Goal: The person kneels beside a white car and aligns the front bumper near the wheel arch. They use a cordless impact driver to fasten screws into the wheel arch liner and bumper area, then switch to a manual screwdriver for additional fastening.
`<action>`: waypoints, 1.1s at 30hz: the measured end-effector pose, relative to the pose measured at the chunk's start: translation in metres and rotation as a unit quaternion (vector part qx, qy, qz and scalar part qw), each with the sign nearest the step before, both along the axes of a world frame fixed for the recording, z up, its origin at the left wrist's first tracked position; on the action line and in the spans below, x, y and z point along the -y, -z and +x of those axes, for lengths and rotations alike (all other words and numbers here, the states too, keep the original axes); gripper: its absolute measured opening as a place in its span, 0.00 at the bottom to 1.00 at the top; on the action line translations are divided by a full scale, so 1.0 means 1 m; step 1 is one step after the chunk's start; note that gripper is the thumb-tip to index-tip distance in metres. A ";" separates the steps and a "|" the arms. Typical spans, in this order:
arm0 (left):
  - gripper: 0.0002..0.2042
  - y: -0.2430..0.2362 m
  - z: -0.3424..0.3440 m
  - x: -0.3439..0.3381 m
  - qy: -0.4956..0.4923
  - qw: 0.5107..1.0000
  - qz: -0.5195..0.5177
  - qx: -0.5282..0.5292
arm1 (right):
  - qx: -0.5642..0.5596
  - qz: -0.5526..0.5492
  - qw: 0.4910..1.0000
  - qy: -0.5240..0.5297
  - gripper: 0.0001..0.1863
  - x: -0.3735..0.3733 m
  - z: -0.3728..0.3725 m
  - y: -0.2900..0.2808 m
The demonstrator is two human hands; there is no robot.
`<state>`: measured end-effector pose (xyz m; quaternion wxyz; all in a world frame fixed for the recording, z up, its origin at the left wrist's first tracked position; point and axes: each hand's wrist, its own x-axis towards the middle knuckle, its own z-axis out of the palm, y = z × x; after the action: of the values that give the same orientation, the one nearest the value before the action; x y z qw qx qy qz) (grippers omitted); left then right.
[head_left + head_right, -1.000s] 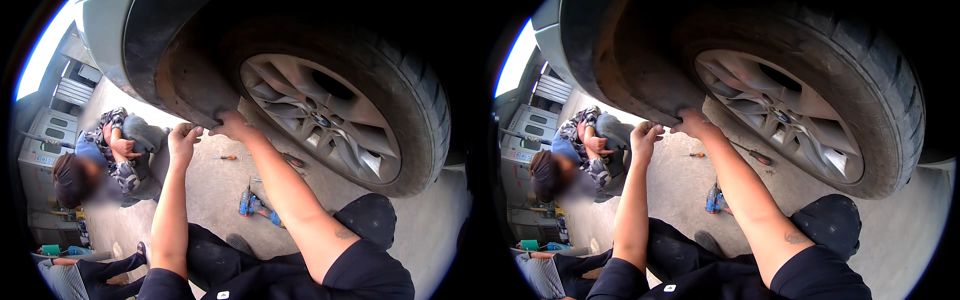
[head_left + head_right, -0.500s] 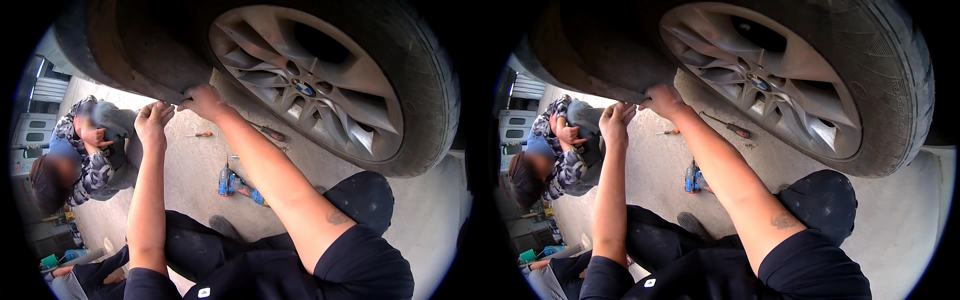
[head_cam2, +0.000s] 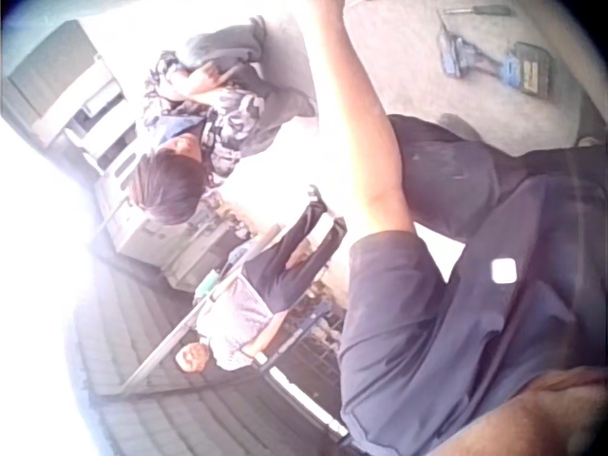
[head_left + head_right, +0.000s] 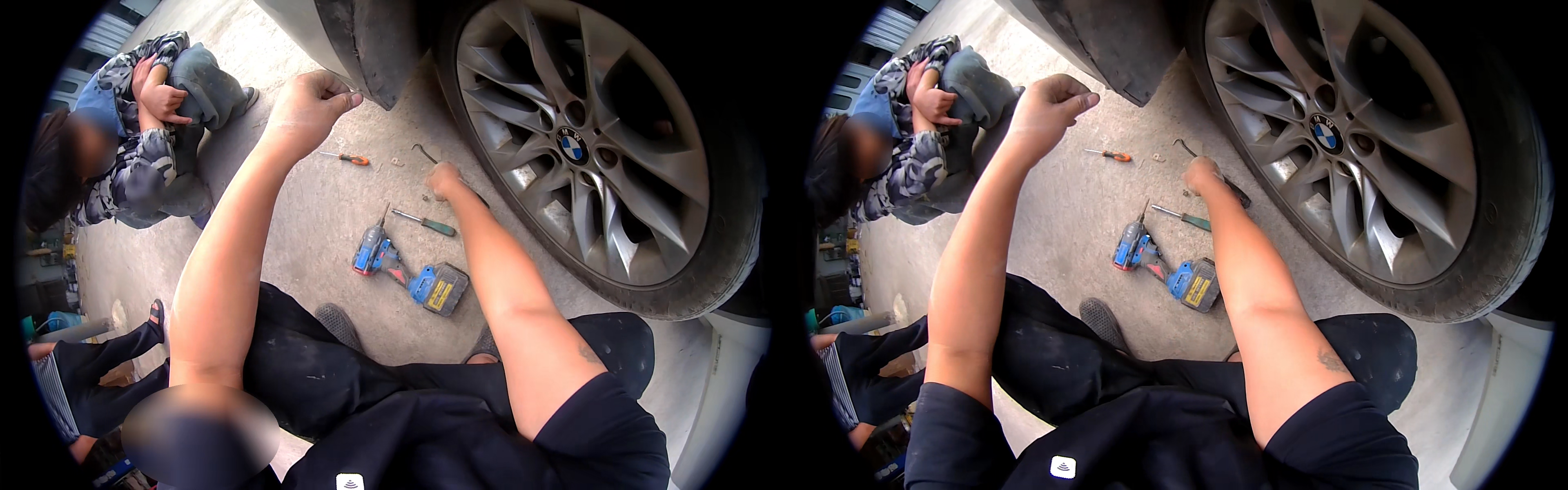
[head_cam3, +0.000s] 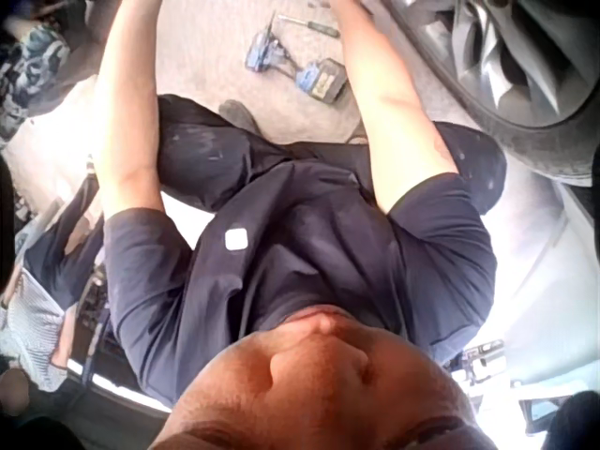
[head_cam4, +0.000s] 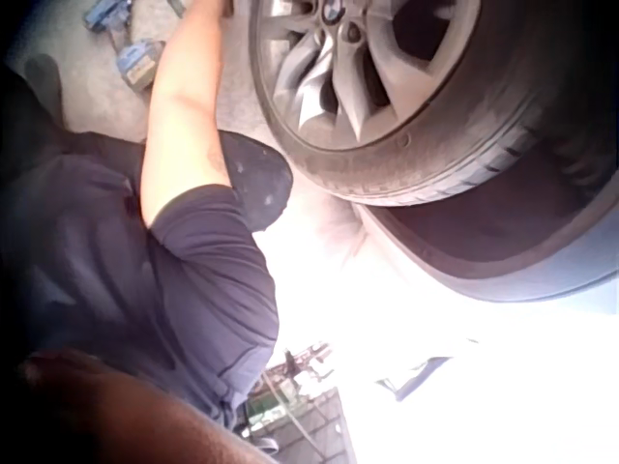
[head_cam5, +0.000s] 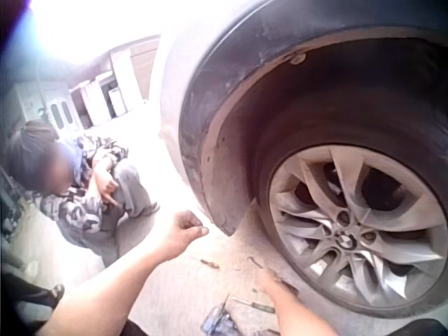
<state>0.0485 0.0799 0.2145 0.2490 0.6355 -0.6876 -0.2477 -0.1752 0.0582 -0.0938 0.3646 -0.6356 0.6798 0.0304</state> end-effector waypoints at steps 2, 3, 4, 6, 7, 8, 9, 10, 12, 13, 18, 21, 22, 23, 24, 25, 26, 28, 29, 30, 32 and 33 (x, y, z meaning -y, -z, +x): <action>0.15 -0.006 0.032 -0.015 -0.004 0.997 0.005 0.071 | 0.061 0.071 0.995 -0.026 0.25 -0.038 0.046 -0.025; 0.15 -0.008 0.028 -0.015 0.013 0.996 0.004 0.089 | 0.053 0.046 0.997 -0.027 0.24 -0.049 0.042 -0.016; 0.15 -0.010 0.025 -0.019 0.023 0.995 0.011 0.100 | 0.046 0.021 0.998 -0.030 0.24 -0.059 0.040 -0.005; 0.13 -0.012 0.015 -0.020 0.041 0.991 0.033 0.123 | 0.030 -0.019 0.999 -0.004 0.25 -0.070 0.029 0.021; 0.12 -0.011 0.014 -0.021 0.048 0.990 0.038 0.126 | 0.024 -0.032 0.999 0.019 0.25 -0.074 0.027 0.032; 0.12 -0.008 0.012 -0.024 0.060 0.990 0.045 0.123 | 0.019 -0.042 0.998 0.040 0.26 -0.075 0.027 0.035; 0.11 -0.008 0.009 -0.026 0.077 0.987 0.055 0.128 | 0.029 -0.052 0.997 0.055 0.24 -0.071 0.025 0.038; 0.10 -0.005 0.006 -0.025 0.093 0.984 0.053 0.142 | 0.037 -0.061 0.995 0.072 0.23 -0.065 0.023 0.040; 0.10 0.008 0.008 -0.028 0.108 0.978 0.077 0.161 | 0.227 0.024 0.962 0.151 0.21 -0.056 0.037 0.019; 0.09 0.009 0.020 -0.033 0.101 0.975 0.101 0.170 | 0.400 0.120 0.886 0.202 0.19 -0.050 0.064 -0.021; 0.13 0.019 0.019 -0.021 -0.072 0.971 0.226 -0.042 | 0.596 -0.115 0.794 0.035 0.16 -0.030 0.107 -0.152; 0.12 0.005 0.010 -0.021 -0.133 0.928 0.242 -0.250 | 0.597 -0.235 0.767 0.025 0.14 -0.036 0.109 -0.184; 0.12 0.001 0.008 -0.020 -0.130 0.929 0.240 -0.249 | 0.589 -0.268 0.762 0.017 0.14 -0.034 0.109 -0.182; 0.11 0.000 0.008 -0.024 -0.131 0.929 0.241 -0.250 | 0.581 -0.296 0.758 0.008 0.14 -0.037 0.109 -0.184; 0.11 0.000 0.008 -0.026 -0.133 0.928 0.241 -0.251 | 0.573 -0.295 0.764 -0.001 0.14 -0.038 0.108 -0.186; 0.10 -0.001 0.009 -0.026 -0.140 0.921 0.246 -0.266 | 0.565 -0.294 0.771 -0.010 0.14 -0.037 0.106 -0.188; 0.10 -0.001 0.010 -0.024 -0.146 0.914 0.251 -0.283 | 0.555 -0.294 0.778 -0.021 0.14 -0.036 0.102 -0.190; 0.09 0.001 0.014 -0.023 -0.152 0.891 0.272 -0.331 | 0.611 -0.214 0.762 -0.018 0.14 -0.031 0.096 -0.183; 0.09 0.000 0.017 -0.023 -0.145 0.876 0.291 -0.355 | 0.638 -0.173 0.750 -0.016 0.14 -0.029 0.093 -0.184; 0.09 -0.002 0.020 -0.023 -0.138 0.861 0.309 -0.379 | 0.665 -0.120 0.737 -0.019 0.13 -0.026 0.085 -0.186; 0.11 -0.002 0.024 -0.021 -0.134 0.849 0.335 -0.387 | 0.635 -0.116 0.761 0.066 0.12 -0.026 0.081 -0.187; 0.10 -0.002 0.026 -0.022 -0.135 0.848 0.335 -0.388 | 0.618 -0.114 0.770 0.110 0.12 -0.026 0.079 -0.187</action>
<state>0.0742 0.1016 0.2165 0.2989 0.6192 -0.3174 -0.6531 -0.0958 0.0840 0.0929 0.6317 -0.4755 0.3717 -0.4866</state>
